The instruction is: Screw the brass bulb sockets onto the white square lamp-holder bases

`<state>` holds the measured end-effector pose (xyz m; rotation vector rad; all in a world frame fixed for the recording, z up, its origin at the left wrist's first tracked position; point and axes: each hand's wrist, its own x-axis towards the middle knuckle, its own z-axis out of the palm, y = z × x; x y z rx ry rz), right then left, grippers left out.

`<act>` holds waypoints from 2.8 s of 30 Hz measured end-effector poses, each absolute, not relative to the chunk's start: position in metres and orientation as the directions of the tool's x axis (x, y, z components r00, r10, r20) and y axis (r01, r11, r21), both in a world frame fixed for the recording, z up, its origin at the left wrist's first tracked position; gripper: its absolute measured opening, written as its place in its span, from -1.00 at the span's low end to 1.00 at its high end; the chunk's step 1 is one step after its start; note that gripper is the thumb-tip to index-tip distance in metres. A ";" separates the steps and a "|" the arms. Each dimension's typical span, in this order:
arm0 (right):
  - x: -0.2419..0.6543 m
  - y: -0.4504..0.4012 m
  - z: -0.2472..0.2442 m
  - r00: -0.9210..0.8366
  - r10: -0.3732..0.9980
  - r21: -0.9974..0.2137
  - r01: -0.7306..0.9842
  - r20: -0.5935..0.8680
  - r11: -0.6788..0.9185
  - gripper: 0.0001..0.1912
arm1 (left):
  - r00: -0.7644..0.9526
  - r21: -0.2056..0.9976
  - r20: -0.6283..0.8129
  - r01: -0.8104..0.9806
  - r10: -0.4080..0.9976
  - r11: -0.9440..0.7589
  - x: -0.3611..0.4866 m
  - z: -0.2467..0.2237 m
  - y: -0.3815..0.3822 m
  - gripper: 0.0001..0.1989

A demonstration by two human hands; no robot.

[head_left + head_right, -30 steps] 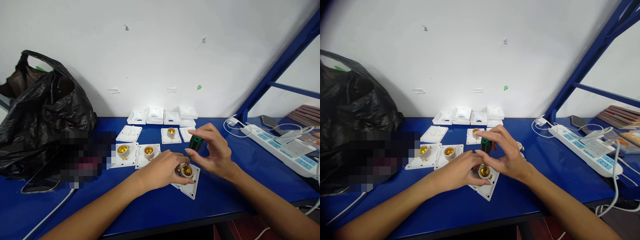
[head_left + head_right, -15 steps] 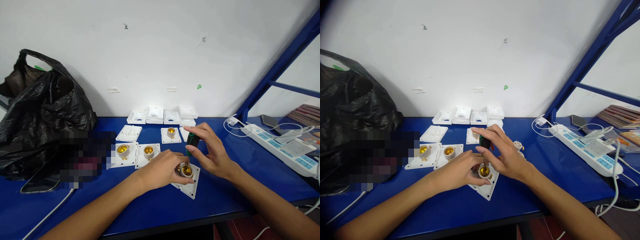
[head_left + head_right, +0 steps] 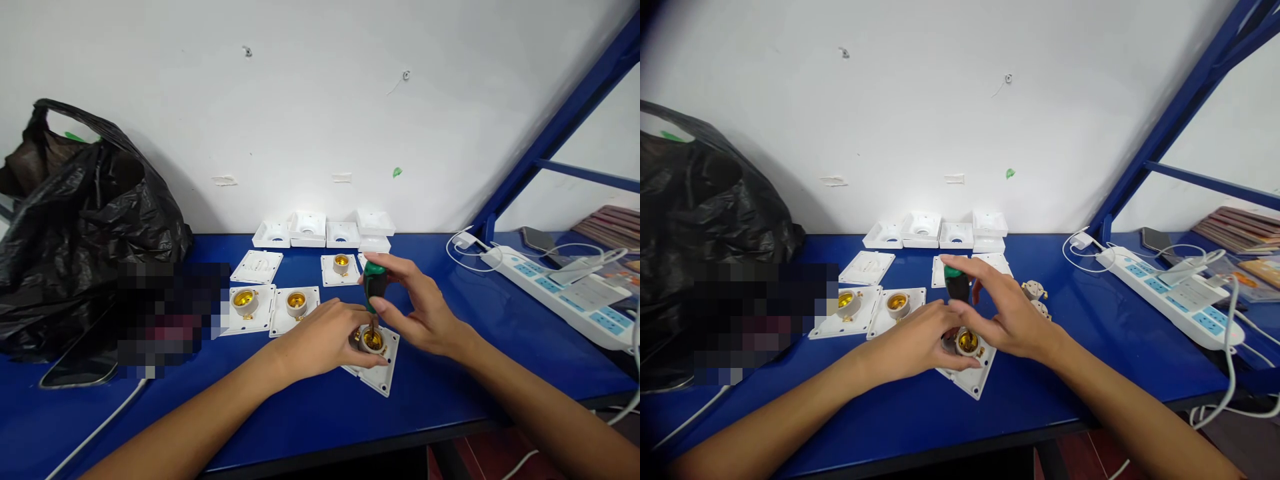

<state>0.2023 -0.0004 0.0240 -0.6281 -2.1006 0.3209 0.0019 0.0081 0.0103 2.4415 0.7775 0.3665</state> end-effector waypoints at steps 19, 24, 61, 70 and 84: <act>0.204 0.004 0.020 -0.302 0.562 -0.441 0.384 0.770 0.811 -0.46 | 0.811 0.573 0.076 0.440 0.580 -0.691 0.003 0.010 0.009 -0.62; 0.201 0.005 0.016 -0.204 0.506 -0.401 0.400 0.838 0.824 -0.43 | 0.808 0.598 0.055 0.444 0.587 -0.667 0.003 0.011 0.010 -0.65; 0.202 0.007 0.025 -0.219 0.520 -0.408 0.404 0.826 0.819 -0.59 | 0.811 0.596 0.083 0.425 0.579 -0.681 0.003 0.008 0.010 -0.63; 0.202 0.005 0.027 -0.220 0.593 -0.435 0.495 0.774 0.752 -0.62 | 0.810 0.600 0.076 0.428 0.581 -0.676 0.003 0.009 0.011 -0.63; 0.203 0.005 0.023 -0.236 0.567 -0.435 0.436 0.789 0.788 -0.58 | 0.806 0.598 0.076 0.434 0.587 -0.673 0.003 0.009 0.010 -0.64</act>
